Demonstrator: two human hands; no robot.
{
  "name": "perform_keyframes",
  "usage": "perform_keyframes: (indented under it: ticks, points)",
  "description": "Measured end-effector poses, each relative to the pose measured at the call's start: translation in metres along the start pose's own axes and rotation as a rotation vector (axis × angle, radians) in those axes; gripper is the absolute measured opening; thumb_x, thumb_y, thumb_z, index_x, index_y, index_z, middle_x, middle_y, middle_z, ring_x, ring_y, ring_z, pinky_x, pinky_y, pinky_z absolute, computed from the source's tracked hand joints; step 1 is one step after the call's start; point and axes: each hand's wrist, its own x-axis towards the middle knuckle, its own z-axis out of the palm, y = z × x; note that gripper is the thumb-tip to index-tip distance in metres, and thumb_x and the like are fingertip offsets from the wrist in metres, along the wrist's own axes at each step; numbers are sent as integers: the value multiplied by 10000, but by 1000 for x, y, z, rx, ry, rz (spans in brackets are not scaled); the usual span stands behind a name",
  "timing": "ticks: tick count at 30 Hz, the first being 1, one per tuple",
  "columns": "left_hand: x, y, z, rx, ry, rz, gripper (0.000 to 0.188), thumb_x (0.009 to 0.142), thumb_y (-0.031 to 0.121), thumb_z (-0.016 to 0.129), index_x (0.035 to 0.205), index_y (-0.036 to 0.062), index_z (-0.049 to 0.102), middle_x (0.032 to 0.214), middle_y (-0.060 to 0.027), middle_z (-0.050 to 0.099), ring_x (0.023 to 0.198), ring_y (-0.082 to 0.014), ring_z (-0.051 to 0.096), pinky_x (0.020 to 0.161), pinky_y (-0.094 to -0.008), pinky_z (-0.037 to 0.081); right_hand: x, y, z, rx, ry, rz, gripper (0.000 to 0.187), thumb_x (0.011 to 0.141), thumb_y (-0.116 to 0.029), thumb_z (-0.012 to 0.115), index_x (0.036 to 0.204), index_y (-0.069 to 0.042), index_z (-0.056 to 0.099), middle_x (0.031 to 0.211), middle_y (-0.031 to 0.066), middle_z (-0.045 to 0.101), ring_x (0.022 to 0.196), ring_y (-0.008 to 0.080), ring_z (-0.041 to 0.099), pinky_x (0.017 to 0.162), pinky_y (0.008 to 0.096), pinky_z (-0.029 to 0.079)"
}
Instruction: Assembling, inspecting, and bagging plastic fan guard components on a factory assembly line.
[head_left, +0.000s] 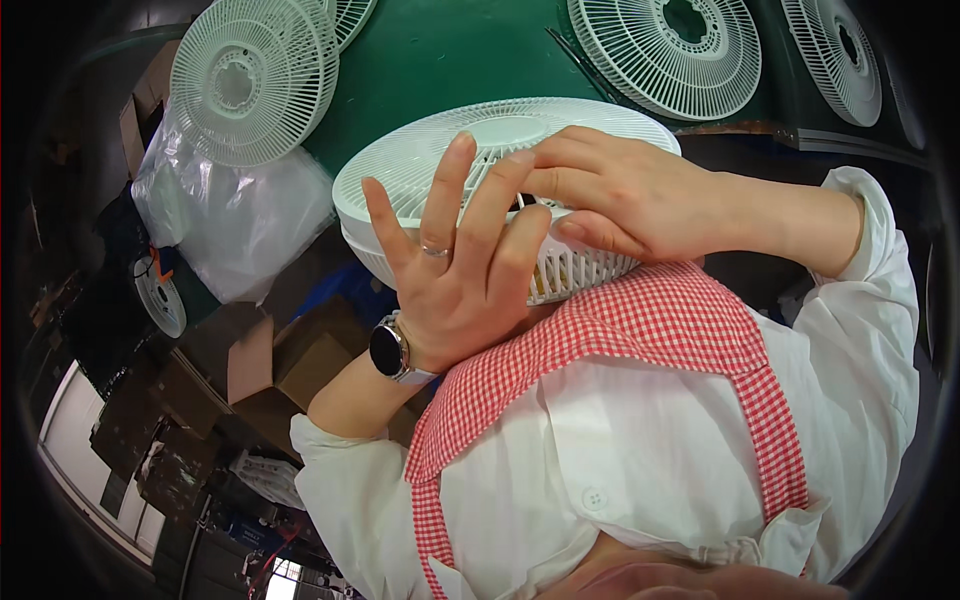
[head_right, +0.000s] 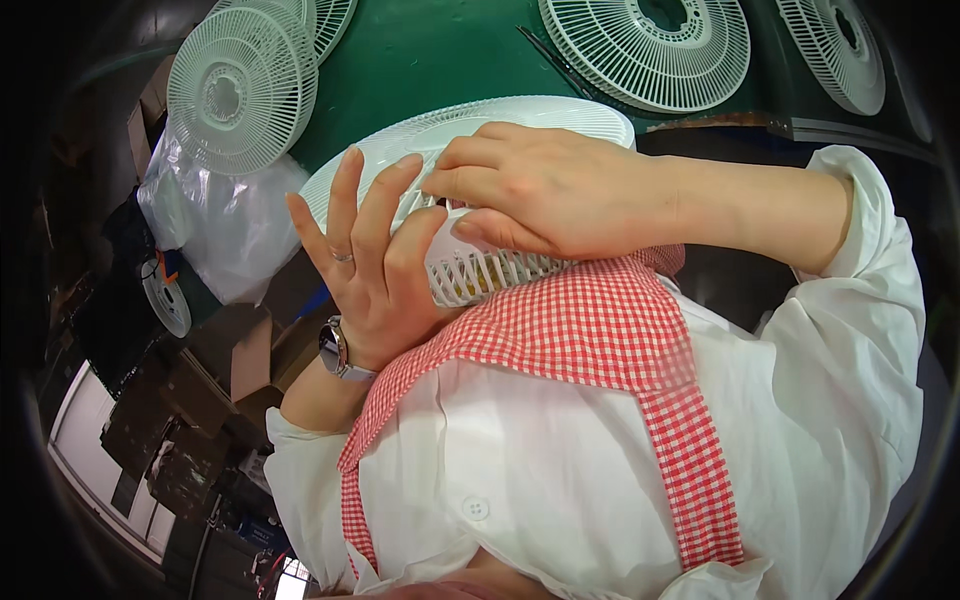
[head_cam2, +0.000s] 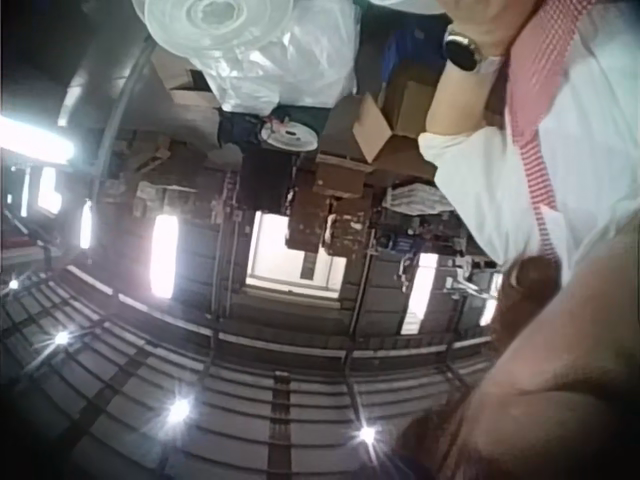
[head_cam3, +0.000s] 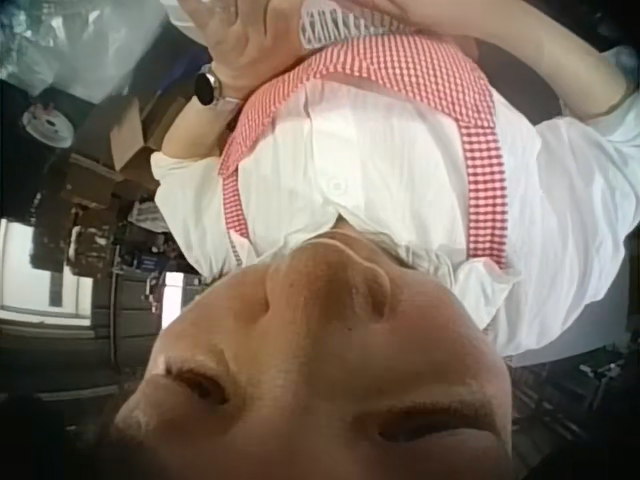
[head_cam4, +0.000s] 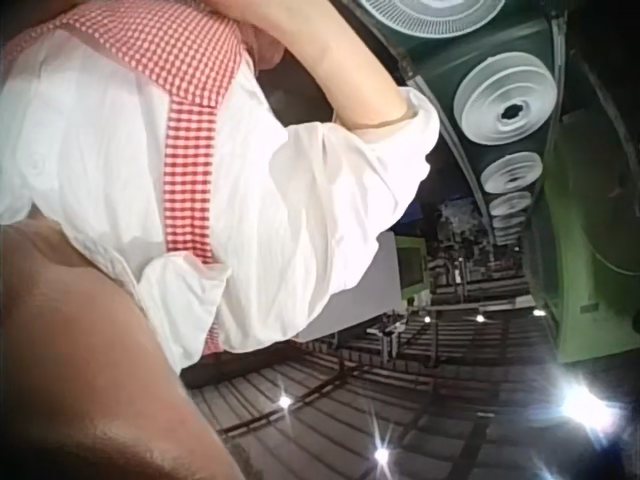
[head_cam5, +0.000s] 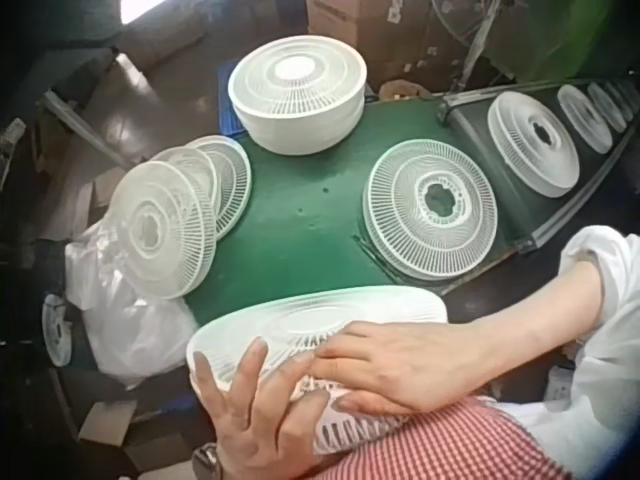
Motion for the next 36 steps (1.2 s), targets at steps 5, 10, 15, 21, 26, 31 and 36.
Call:
perform_keyframes:
  ticks: [5,10,15,21,26,31,36]
  points:
    - [1,9,-2,-31,39,-43,390,862,478,624,1075,159,552,1247,-23,592,1273,-299,505,1123,-673,67,-6,-4,4,-31,18,48,351,945,-270,537,1181,-11,552,1134,149,587,1042,309,562,899,395,482]
    - [-2,-22,-15,38,-18,6,813,631,740,690,1120,101,573,1107,-59,622,1133,-296,582,1133,-652,47,-24,9,-4,-240,242,-105,615,802,-404,699,1234,-7,516,1177,163,564,1071,330,559,934,418,468]
    - [-7,-60,-29,14,23,-4,840,561,592,834,1145,73,526,1088,-66,625,1029,-272,599,1160,-575,71,-41,31,9,-254,502,82,848,521,-242,884,1245,-24,501,1156,153,562,1071,341,562,1005,465,417]
    - [-10,-59,-38,-1,123,-110,864,563,507,854,1225,79,501,1243,-60,562,1220,-281,503,1156,-579,55,-7,-12,-19,-555,369,67,834,486,-261,895,1205,-68,518,1061,85,595,1021,291,593,1065,520,384]
    - [-1,-24,-33,113,-122,-132,870,530,425,882,1246,99,510,1219,-72,555,1233,-297,488,1112,-659,46,12,-27,3,-377,335,13,1010,500,-271,904,1363,-37,433,1167,103,595,1086,305,575,1112,537,313]
    - [-34,-55,-61,119,-185,-273,789,570,395,859,1217,131,491,1127,-44,538,1151,-292,510,1060,-730,103,-13,22,7,-222,366,73,952,521,-251,898,1335,-44,451,1224,133,551,1126,319,545,1108,555,304]
    - [-16,-31,-64,192,-223,-283,817,566,410,863,1230,127,481,1162,-43,554,1141,-292,524,1061,-735,89,12,12,15,-357,379,-55,793,545,-278,863,1233,-80,523,1085,103,580,1037,295,587,1091,568,323]
